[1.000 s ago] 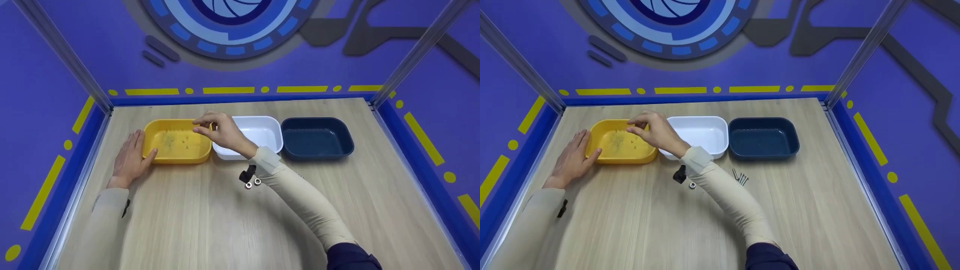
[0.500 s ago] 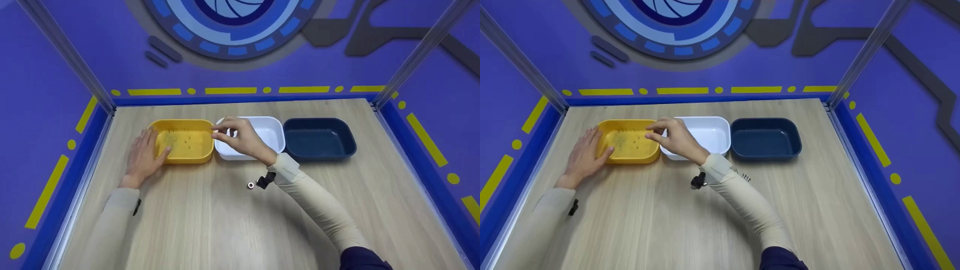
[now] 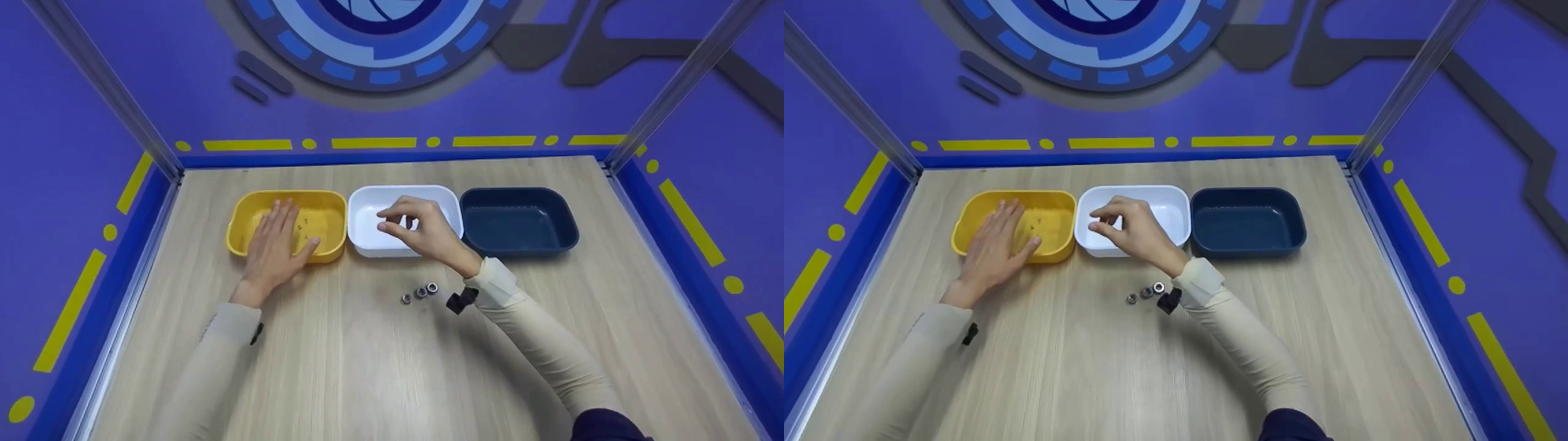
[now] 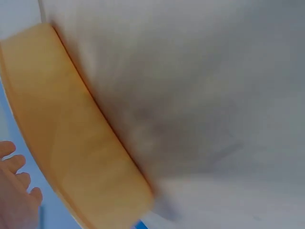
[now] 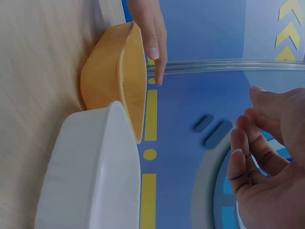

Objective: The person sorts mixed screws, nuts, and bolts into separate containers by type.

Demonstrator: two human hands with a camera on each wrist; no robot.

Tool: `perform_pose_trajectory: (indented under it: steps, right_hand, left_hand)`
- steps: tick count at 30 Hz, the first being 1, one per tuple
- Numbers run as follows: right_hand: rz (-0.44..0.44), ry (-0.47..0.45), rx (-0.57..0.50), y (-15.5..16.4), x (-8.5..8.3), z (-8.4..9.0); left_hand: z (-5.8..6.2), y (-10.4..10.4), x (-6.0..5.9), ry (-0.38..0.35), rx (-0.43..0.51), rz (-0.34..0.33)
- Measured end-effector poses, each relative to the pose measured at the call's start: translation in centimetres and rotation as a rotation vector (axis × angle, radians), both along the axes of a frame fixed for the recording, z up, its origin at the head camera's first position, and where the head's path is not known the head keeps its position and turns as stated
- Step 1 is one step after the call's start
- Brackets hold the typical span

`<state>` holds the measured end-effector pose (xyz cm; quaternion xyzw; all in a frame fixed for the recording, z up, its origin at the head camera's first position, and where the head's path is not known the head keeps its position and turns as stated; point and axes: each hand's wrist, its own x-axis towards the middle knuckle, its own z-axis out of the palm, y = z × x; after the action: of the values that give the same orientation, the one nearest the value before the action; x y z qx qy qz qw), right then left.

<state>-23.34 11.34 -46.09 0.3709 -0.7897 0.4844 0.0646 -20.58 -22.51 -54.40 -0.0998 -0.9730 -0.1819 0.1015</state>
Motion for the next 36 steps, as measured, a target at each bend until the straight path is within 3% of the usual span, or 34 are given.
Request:
perform_pose_trajectory:
  steps: [12,23,31,36]
  right_hand:
    - [-0.096,-0.060,-0.011,3.2,1.9,-3.5]
    - [-0.172,-0.138,-0.056,5.1,5.3,-5.5]
    - [-0.251,-0.249,-0.011,6.7,5.4,-10.8]
    - [-0.247,-0.286,-0.014,7.7,5.6,-12.6]
  left_hand:
    - [-0.4,4.4,-0.5,-0.005,0.032,-0.067]
    - [-0.5,7.4,-0.9,-0.054,0.001,-0.111]
    - [-1.1,9.2,-1.6,-0.052,-0.017,-0.145]
    - [-1.5,9.6,-2.2,-0.069,-0.040,-0.136]
